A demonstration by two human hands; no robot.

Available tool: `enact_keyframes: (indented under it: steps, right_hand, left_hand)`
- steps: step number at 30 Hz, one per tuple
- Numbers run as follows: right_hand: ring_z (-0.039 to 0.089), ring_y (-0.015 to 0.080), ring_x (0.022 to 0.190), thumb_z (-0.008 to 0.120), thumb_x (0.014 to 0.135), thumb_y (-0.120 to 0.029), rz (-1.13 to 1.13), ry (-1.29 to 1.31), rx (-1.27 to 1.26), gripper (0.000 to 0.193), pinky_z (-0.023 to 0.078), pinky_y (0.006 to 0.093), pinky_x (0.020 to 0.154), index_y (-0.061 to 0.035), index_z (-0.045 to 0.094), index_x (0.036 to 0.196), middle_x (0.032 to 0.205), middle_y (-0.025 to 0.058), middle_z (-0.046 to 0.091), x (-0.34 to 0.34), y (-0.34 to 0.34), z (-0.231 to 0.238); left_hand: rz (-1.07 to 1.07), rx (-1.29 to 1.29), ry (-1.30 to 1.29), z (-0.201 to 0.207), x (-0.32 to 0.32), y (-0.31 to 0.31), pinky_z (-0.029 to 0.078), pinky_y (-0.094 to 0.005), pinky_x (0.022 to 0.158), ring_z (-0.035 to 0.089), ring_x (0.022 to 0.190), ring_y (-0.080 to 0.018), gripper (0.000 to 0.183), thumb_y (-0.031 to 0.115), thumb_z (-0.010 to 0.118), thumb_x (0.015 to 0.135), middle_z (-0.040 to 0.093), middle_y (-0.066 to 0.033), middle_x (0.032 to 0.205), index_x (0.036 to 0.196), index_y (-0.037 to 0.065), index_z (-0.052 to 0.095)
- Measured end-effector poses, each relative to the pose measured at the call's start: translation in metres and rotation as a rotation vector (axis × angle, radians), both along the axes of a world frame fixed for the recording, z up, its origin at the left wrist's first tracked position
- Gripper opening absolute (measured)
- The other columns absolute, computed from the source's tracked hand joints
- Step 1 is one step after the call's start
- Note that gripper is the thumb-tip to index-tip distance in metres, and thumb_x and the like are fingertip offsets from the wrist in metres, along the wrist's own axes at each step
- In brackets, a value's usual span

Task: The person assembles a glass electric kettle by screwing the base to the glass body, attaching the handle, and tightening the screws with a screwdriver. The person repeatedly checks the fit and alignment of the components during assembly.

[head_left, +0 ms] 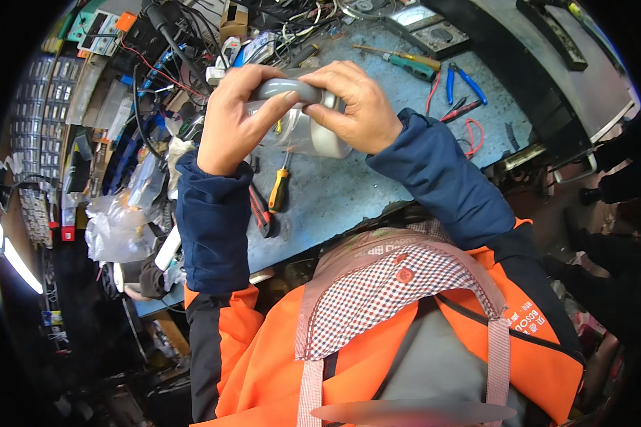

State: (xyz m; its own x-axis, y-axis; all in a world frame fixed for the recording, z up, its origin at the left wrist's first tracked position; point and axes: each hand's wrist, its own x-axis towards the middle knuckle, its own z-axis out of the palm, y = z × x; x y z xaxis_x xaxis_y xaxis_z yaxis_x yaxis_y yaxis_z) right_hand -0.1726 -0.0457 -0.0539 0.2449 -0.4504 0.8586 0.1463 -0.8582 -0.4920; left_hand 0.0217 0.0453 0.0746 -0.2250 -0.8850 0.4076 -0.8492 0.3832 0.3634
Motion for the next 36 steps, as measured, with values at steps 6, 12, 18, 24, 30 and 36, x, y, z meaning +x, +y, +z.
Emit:
enact_keyframes:
  steps: [6,12,18,24,30,36]
  right_hand:
    - [0.052,0.0440,0.140,0.101,0.069,-0.040,-0.107,0.110,-0.013,0.087,0.047,0.0539,0.113,-0.0118,0.066,0.144,0.149,0.0194,0.058,-0.017,0.006,-0.014]
    - [0.049,0.0480,0.143,0.102,0.063,-0.051,-0.073,0.200,0.093,0.110,0.045,0.0572,0.118,-0.0162,0.056,0.157,0.155,0.0234,0.051,-0.015,0.015,-0.029]
    - [0.051,0.0465,0.140,0.099,0.064,-0.044,-0.142,0.146,0.105,0.102,0.047,0.0563,0.116,-0.0165,0.058,0.154,0.153,0.0225,0.051,-0.008,0.021,-0.028]
    - [0.052,0.0454,0.141,0.097,0.061,-0.045,-0.179,0.131,0.142,0.100,0.047,0.0588,0.115,-0.0165,0.063,0.151,0.153,0.0230,0.054,-0.004,0.025,-0.031]
    - [0.051,0.0462,0.141,0.098,0.063,-0.044,-0.175,0.142,0.142,0.100,0.046,0.0591,0.116,-0.0168,0.062,0.152,0.154,0.0227,0.053,-0.003,0.024,-0.031]
    - [0.050,0.0466,0.143,0.098,0.065,-0.041,-0.184,0.146,0.163,0.097,0.046,0.0581,0.117,-0.0182,0.060,0.152,0.154,0.0218,0.052,-0.004,0.024,-0.030]
  left_hand:
    - [0.001,0.198,0.035,0.007,0.008,0.012,0.047,-0.0307,0.066,0.057,0.074,-0.0130,0.037,0.030,0.091,0.091,0.064,-0.0045,0.083,0.099,0.000,0.070]
    - [0.087,0.572,0.003,0.025,0.005,0.025,0.048,-0.0322,0.065,0.062,0.074,-0.0137,0.036,0.030,0.090,0.094,0.067,-0.0058,0.081,0.097,-0.003,0.076]
    - [0.123,0.570,-0.089,0.030,-0.006,0.021,0.047,-0.0331,0.062,0.061,0.069,-0.0138,0.038,0.032,0.091,0.093,0.068,-0.0071,0.074,0.092,-0.005,0.079]
    - [0.238,0.516,-0.153,0.022,-0.016,0.020,0.046,-0.0340,0.058,0.057,0.063,-0.0115,0.034,0.026,0.091,0.086,0.067,-0.0064,0.067,0.080,-0.004,0.075]
    - [0.258,0.410,-0.240,0.015,-0.022,0.026,0.050,-0.0383,0.061,0.061,0.064,-0.0213,0.041,0.036,0.091,0.083,0.067,-0.0097,0.071,0.086,-0.001,0.075]
    - [-0.145,-0.013,-0.510,0.005,-0.017,0.032,0.055,-0.0469,0.098,0.071,0.094,-0.0341,0.050,0.021,0.099,0.078,0.074,-0.0122,0.105,0.118,0.002,0.075]
